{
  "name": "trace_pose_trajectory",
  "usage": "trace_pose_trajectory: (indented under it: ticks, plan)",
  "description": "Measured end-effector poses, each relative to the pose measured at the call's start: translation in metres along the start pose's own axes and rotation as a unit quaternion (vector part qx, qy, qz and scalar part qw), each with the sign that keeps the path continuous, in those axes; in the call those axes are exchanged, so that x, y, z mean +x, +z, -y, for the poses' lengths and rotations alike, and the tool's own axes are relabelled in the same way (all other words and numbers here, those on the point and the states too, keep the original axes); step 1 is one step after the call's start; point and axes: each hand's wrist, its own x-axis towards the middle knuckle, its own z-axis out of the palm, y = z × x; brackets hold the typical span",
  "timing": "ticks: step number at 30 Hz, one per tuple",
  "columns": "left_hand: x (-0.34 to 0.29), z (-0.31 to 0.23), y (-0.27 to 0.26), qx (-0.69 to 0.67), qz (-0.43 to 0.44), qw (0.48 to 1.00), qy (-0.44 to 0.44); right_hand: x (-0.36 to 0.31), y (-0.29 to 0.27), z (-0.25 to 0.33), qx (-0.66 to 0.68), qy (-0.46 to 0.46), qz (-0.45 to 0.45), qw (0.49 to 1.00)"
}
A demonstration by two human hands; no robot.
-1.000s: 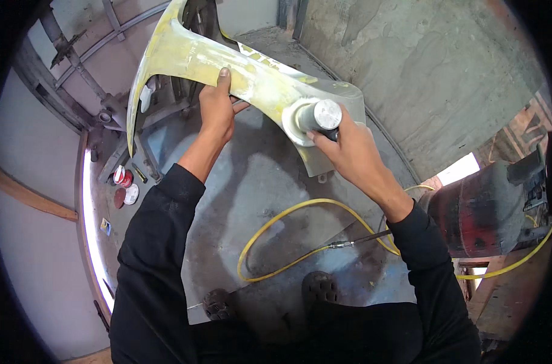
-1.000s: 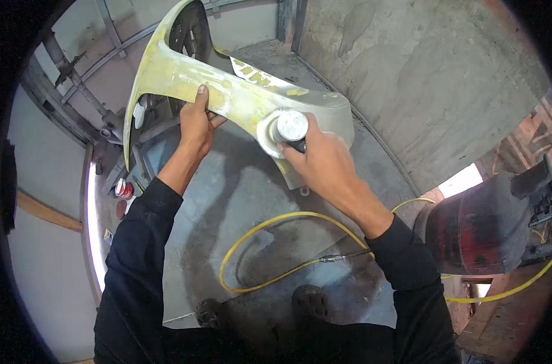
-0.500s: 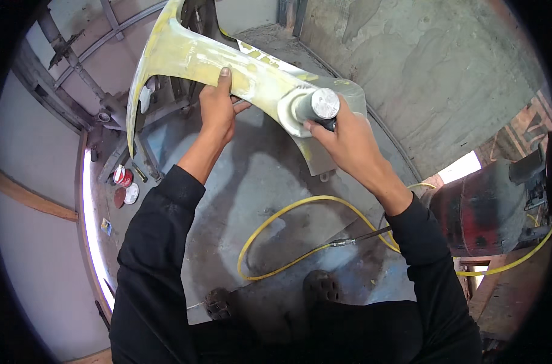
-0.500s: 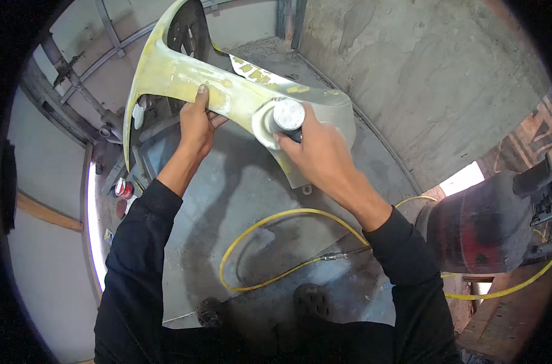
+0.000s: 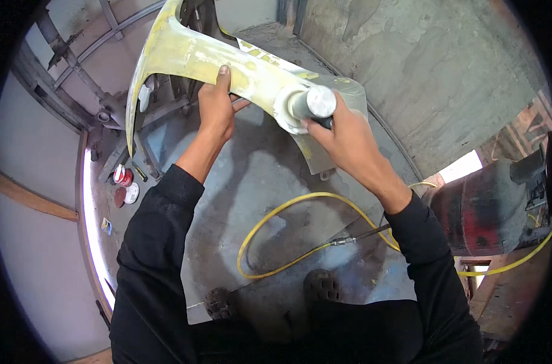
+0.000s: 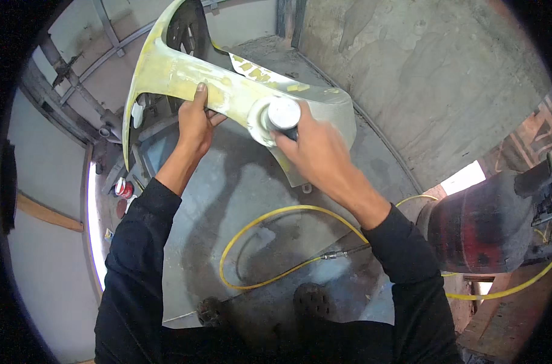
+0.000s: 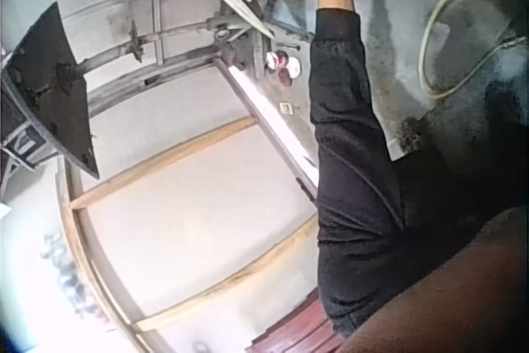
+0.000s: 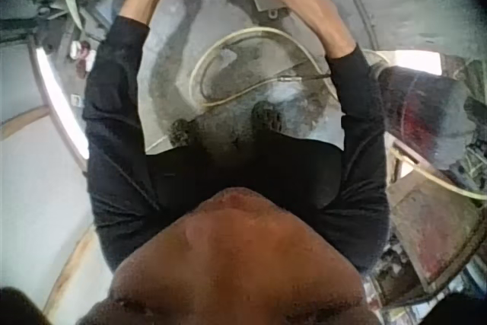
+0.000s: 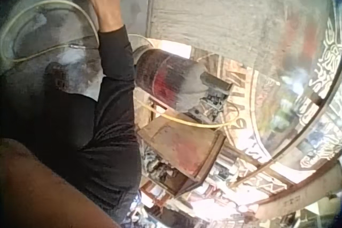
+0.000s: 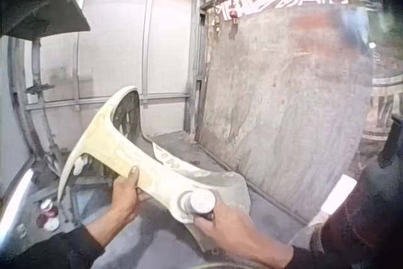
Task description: The person sands a vehicle body panel using a rotary sander, wipes the surface by hand, and sands the panel again using the rotary sander.
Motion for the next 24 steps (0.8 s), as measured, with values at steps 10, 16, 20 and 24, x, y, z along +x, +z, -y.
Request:
trace_pose_trajectory:
  ticks: [10, 16, 20, 24]
  plan:
    - [-0.007, -0.001, 0.012, -0.013, 0.008, 1.000, -0.004, 0.012, -0.001, 0.002, -0.048, 0.023, 0.010, 0.999]
    - [-0.002, -0.001, 0.009, -0.002, 0.002, 1.000, 0.001, -0.007, -0.002, -0.011, -0.039, -0.006, -0.008, 0.999]
    - [-0.005, 0.001, 0.014, -0.004, -0.001, 1.000, -0.009, 0.006, 0.001, 0.001, -0.032, 0.002, 0.003, 0.999]
    - [-0.002, -0.004, 0.010, -0.007, -0.001, 1.000, 0.005, 0.001, 0.003, 0.002, -0.054, 0.007, 0.020, 0.998]
